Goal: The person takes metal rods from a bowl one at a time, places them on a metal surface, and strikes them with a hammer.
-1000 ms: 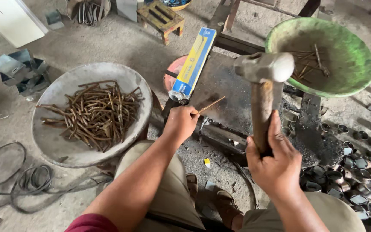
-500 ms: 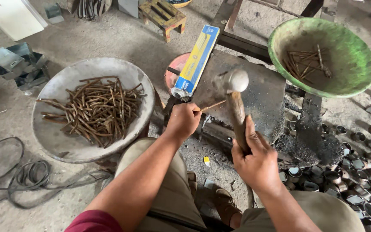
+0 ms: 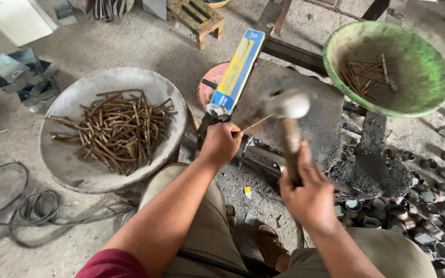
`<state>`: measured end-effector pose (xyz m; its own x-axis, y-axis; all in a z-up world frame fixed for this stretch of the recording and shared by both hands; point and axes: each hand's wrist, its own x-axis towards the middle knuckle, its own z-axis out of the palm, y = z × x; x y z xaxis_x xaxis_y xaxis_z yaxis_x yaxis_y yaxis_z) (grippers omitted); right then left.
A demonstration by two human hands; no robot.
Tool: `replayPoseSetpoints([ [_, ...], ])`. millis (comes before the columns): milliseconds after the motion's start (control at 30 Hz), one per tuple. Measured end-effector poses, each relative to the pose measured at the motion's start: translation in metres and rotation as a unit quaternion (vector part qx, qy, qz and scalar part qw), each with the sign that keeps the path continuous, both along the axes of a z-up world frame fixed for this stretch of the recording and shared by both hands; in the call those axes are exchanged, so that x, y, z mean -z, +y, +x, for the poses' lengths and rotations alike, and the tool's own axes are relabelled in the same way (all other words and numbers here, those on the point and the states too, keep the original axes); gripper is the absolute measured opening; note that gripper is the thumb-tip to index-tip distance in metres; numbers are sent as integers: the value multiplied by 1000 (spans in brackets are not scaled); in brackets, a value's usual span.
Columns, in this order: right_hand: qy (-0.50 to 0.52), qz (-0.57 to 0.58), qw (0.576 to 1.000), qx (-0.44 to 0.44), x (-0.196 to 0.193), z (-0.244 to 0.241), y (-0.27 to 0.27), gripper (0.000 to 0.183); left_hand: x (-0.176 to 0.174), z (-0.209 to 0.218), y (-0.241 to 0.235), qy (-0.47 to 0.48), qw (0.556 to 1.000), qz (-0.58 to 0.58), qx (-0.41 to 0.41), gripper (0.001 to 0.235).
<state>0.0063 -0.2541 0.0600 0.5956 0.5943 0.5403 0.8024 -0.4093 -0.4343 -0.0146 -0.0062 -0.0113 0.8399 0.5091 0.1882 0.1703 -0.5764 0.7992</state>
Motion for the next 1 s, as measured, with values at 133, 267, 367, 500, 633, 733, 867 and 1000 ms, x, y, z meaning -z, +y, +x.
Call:
replayPoseSetpoints([
  [133,177,-200,964,6,2,14,17,79,-7,5,-1,22,997,73,-10,18],
  [267,113,-75,990,48,-13,5,3,69,-8,-4,-7,62,998,-4,-4,16],
  [367,-14,25,999,24,-17,7,-1,67,-9,-3,-4,44,998,-50,-19,19],
  [500,190,-156,969,36,-4,15,13,74,0,4,3,77,996,50,11,20],
  [633,154,-177,971,43,0,18,15,73,3,3,6,42,994,105,-12,21],
  [733,61,-17,998,-6,6,12,5,67,2,-3,3,72,996,43,2,20],
  [867,123,-123,985,18,7,26,18,77,-3,-2,4,80,996,47,-16,22],
  [1000,226,-229,945,64,-2,28,20,79,-5,-7,5,46,997,48,-26,19],
])
